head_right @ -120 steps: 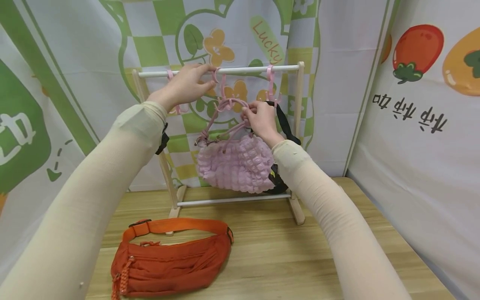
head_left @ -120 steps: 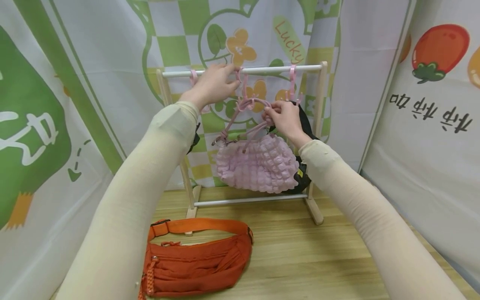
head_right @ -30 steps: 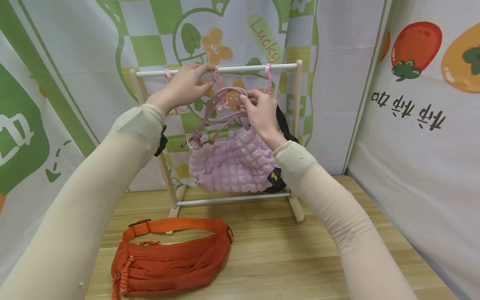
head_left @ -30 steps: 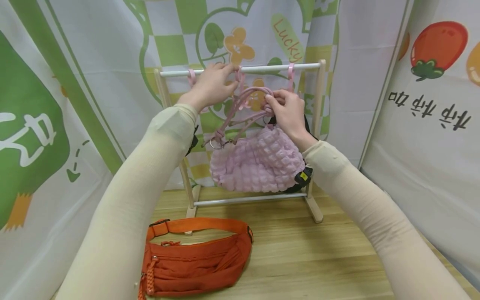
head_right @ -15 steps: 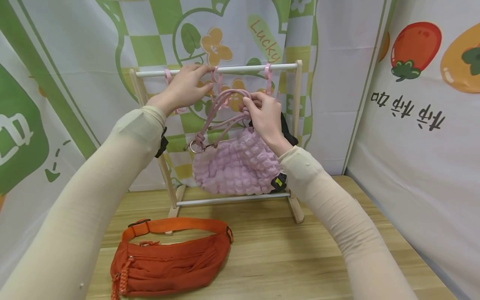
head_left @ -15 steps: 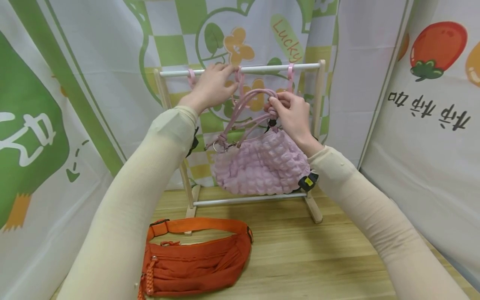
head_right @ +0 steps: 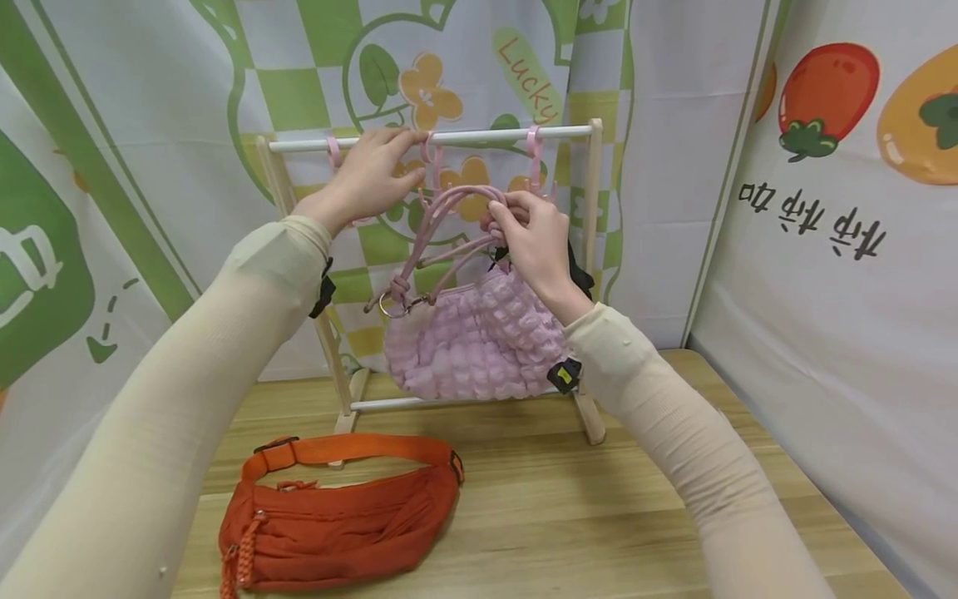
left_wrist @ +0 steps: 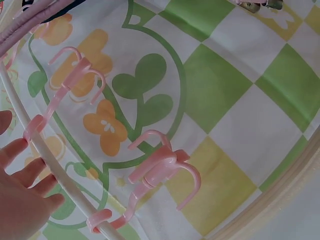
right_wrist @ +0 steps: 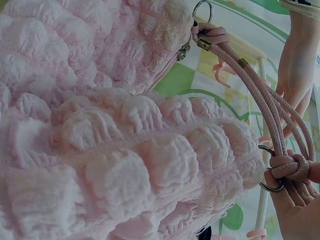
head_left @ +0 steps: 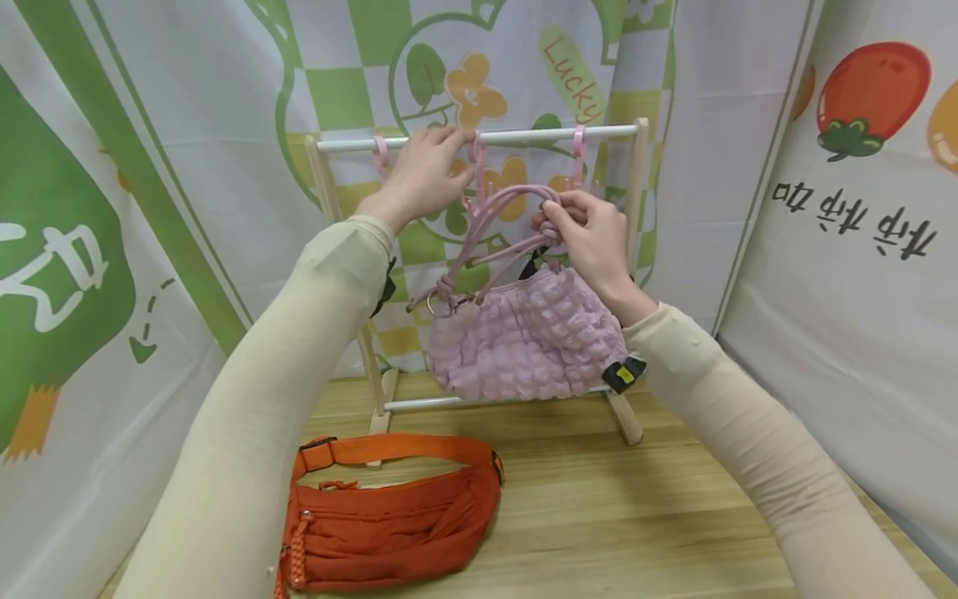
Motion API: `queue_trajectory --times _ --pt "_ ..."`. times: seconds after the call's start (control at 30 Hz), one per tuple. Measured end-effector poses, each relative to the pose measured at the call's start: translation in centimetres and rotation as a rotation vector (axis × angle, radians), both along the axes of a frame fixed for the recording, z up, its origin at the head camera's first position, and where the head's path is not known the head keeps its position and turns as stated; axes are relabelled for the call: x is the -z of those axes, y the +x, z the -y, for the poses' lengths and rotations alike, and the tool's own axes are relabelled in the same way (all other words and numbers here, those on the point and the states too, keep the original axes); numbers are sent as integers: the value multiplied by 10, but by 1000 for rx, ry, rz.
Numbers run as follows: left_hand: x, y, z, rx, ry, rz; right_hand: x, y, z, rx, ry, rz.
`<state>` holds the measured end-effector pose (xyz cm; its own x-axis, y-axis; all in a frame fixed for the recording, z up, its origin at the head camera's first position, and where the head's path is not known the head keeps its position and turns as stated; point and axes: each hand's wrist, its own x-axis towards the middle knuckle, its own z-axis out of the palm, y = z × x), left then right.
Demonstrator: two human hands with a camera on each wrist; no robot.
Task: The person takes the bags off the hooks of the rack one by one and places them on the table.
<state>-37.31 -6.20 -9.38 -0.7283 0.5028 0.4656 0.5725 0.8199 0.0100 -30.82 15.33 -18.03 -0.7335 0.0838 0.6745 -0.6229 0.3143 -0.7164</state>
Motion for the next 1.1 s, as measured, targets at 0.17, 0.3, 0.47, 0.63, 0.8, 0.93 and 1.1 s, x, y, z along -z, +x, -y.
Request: queue_trajectory --times 0.17,0.3,0.47,0.63,0.8,0.93,1.1 --pt "0 1 0 -3 0 -6 2 4 -2 2 3 2" --pt "0 2 0 -4 2 -7 5 6 -2 15 9 -6" --pt "2 4 1 -1 28 -6 7 11 -2 17 9 -9" --pt "4 8 2 15 70 -34 1 29 3 4 7 -8" --pt "9 12 3 18 116 -59 0 39 5 -9 12 -6" --pt "14 17 3 18 145 -79 2 39 3 -31 -1 -3" --pt "19 23 1 12 195 -76 5 40 2 -11 12 -16"
